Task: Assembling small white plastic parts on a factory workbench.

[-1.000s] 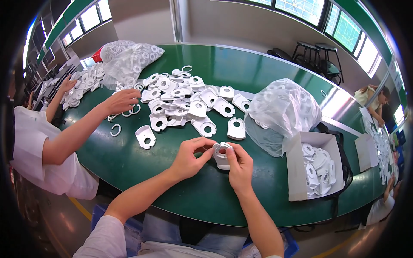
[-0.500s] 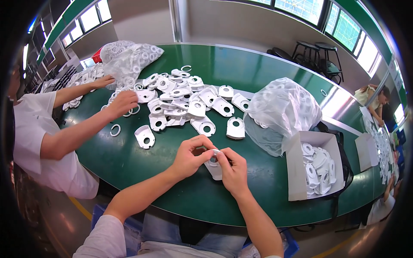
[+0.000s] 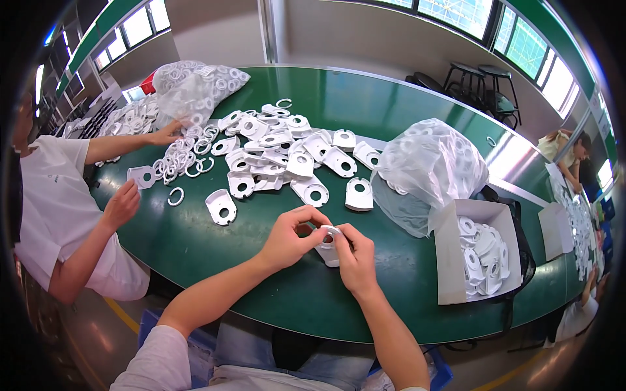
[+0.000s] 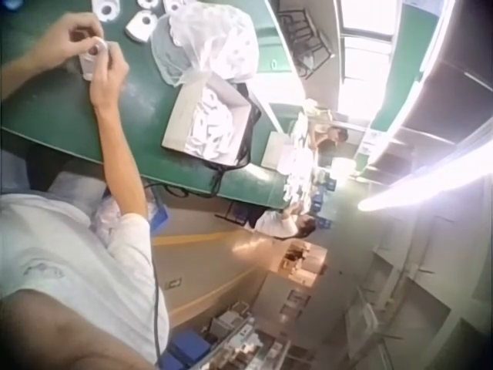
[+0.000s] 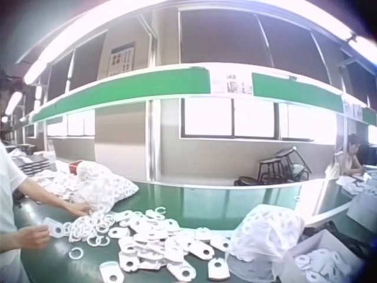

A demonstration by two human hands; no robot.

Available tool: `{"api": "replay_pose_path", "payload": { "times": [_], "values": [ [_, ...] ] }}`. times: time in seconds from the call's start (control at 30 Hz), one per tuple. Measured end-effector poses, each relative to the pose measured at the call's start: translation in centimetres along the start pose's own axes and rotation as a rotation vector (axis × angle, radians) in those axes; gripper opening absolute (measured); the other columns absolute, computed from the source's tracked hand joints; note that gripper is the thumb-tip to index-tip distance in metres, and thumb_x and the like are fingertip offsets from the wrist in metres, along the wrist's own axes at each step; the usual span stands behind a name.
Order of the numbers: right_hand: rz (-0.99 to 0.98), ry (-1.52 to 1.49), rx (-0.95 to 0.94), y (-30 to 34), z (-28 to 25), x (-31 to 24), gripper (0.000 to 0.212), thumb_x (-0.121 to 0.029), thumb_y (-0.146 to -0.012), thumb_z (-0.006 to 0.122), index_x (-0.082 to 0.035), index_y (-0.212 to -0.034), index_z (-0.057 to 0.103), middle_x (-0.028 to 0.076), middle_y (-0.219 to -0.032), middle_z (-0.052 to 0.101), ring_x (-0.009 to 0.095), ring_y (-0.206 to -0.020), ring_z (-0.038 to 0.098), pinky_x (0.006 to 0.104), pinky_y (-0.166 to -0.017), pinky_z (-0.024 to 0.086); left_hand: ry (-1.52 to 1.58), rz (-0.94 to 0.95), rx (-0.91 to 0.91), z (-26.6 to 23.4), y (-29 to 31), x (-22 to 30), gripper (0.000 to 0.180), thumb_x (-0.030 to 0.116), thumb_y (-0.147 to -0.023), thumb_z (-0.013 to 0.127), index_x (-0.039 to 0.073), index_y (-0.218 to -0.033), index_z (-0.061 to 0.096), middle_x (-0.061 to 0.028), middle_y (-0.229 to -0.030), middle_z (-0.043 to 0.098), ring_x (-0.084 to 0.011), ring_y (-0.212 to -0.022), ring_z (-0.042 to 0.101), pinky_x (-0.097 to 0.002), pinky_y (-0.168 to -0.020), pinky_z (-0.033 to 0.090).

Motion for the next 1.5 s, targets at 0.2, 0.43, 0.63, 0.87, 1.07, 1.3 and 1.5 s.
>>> {"api": "replay_pose_path", "payload": {
  "times": [0.2,0.43,0.63,0.87,1.07,1.3,1.5],
  "values": [
    [-0.085,0.121,0.083,0.3,-0.4,-1.2,0.015,-0.005,-0.085,0.053,0.005,-0.085,0.063,0.006,-0.071,0.062,0.009,-0.064,0.054,0.0243,-0.058,0.042,-0.057,0.065,-0.009,0.4,0.1,0.5,0.011,0.007,-0.077,0.063,-0.001,-0.086,0.062,-0.0043,-0.088,0.058,-0.0111,-0.082,0.058,-0.0247,-0.067,0.048],
    [-0.015,-0.003,-0.014,0.0,0.0,-0.4,0.017,-0.007,-0.085,0.051,0.003,-0.094,0.062,0.005,-0.08,0.063,0.01,-0.073,0.057,0.0239,-0.066,0.044,0.182,-0.062,-0.031,0.4,0.1,-1.3,0.008,0.007,-0.084,0.062,-0.001,-0.088,0.061,-0.004,-0.087,0.061,-0.0097,-0.075,0.059,-0.0245,-0.07,0.049],
    [0.119,-0.326,-0.15,-0.2,1.5,1.6,0.031,-0.007,-0.087,0.044,0.003,-0.116,0.053,0.007,-0.102,0.062,0.01,-0.083,0.059,0.0222,-0.072,0.045,0.145,-0.077,-0.017,-0.5,-0.7,-1.9,0.023,0.01,-0.081,0.07,0.0,-0.099,0.059,-0.0048,-0.095,0.06,-0.0115,-0.082,0.059,-0.0259,-0.074,0.05],
    [0.139,-0.349,-0.123,-0.6,0.3,1.7,0.035,-0.006,-0.085,0.043,0.004,-0.118,0.051,0.01,-0.104,0.062,0.015,-0.087,0.063,0.0246,-0.077,0.048,-0.143,0.089,-0.165,0.0,-0.7,0.3,0.026,0.007,-0.082,0.066,-0.001,-0.104,0.058,-0.0056,-0.107,0.054,-0.0139,-0.094,0.058,-0.0271,-0.075,0.051],
    [0.12,-0.172,-0.222,0.3,0.6,1.6,0.034,-0.001,-0.085,0.044,0.004,-0.117,0.051,0.011,-0.104,0.061,0.016,-0.088,0.063,0.0272,-0.08,0.049,-0.015,0.027,-0.133,-0.6,-1.0,-0.6,0.012,0.01,-0.09,0.06,-0.002,-0.088,0.064,-0.0013,-0.075,0.059,-0.0079,-0.063,0.056,-0.0217,-0.057,0.045],
    [-0.079,0.109,0.312,2.1,-11.9,-5.4,0.033,-0.001,-0.09,0.045,0.004,-0.122,0.053,0.01,-0.107,0.062,0.015,-0.096,0.06,0.0278,-0.085,0.047,-0.58,0.253,0.221,-5.6,-1.5,1.1,0.009,0.009,-0.079,0.069,0.004,-0.087,0.068,-0.0048,-0.082,0.057,-0.0129,-0.065,0.055,-0.0258,-0.057,0.044],
    [0.002,0.451,0.616,6.8,-29.1,-4.9,0.038,0.001,-0.085,0.048,0.006,-0.123,0.052,0.012,-0.104,0.063,0.016,-0.096,0.061,0.0269,-0.085,0.047,-0.986,0.349,0.159,-3.6,-2.8,0.1,0.013,0.009,-0.071,0.073,0.009,-0.083,0.068,-0.007,-0.103,0.052,-0.0247,-0.1,0.051,-0.0357,-0.079,0.047]
  ]
}}
Point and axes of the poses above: each hand's wrist, its own y-axis away from the middle knuckle, its own z-axis out of the palm, x = y × z, the point moved 9 cm from there along -y, towards the middle knuckle
